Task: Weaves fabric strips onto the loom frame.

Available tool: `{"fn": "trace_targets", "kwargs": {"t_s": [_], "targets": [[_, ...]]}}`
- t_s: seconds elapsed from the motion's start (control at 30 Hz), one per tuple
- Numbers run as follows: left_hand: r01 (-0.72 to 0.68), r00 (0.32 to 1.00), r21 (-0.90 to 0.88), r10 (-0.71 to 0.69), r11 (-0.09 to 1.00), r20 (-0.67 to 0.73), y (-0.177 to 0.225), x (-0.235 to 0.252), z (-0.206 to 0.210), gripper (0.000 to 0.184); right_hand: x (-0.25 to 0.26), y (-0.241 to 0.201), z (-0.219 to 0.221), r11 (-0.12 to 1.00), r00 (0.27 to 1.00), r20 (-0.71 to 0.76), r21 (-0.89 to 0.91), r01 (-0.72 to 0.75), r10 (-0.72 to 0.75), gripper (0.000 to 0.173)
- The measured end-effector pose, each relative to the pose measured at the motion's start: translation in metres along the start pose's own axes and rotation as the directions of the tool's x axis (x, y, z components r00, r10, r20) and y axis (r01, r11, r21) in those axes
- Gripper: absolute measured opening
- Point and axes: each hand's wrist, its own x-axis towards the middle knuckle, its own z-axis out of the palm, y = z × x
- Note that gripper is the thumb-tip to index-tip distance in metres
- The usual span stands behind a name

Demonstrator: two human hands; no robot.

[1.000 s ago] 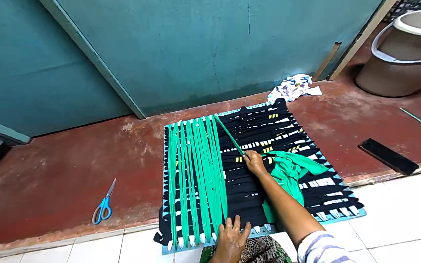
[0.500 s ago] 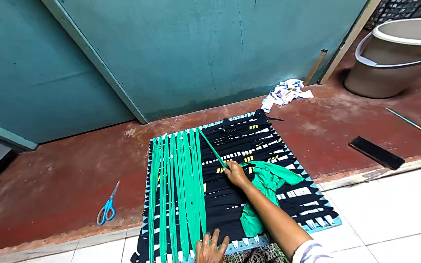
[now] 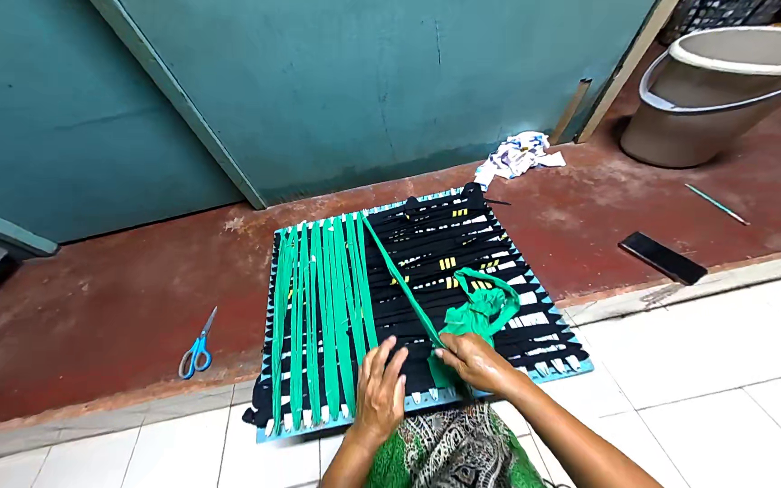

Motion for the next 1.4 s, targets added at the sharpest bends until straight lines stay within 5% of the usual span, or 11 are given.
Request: {"fn": "trace_targets", "kwargs": {"t_s": [0.1, 0.23, 0.5, 0.8, 1.13, 1.4], "targets": [[-0.074, 0.989, -0.029, 0.077, 0.997, 0.123, 0.009, 0.016, -0.005, 0.041, -0.024, -0.008, 0.031, 0.99, 0.988, 0.074, 0.04, 0.132, -0.134, 0.033], [-0.12, 0.96, -0.076, 0.136, 0.99, 0.246, 0.012, 0.003, -0.009, 0.016, -0.04, -0.007, 0.053, 0.949, 0.946, 0.155, 0.184, 0.254, -0.284, 0.032], [0.041, 0.995, 0.107, -0.032, 0.993, -0.091, 0.006, -0.074, -0.012, 0.023, -0.037, 0.016, 0.051, 0.913, 0.953, 0.121, 0.343, 0.223, -0.279, 0.033], [0.18, 0.982, 0.132, -0.171, 0.975, -0.077, 0.032, -0.119, 0.036, 0.026, 0.002, 0.028, 0.058, 0.978, 0.976, 0.175, 0.187, 0.095, -0.128, 0.031], [0.319, 0.937, 0.158, -0.337, 0.934, 0.098, 0.037, -0.12, 0.052, 0.042, 0.043, 0.016, 0.065, 0.974, 0.978, 0.045, 0.085, -0.209, 0.205, 0.034], [0.21, 0.956, 0.236, -0.25, 0.949, 0.154, 0.034, -0.122, 0.054, 0.049, 0.058, 0.012, 0.073, 0.887, 0.884, -0.073, 0.044, -0.46, 0.462, 0.034]]}}
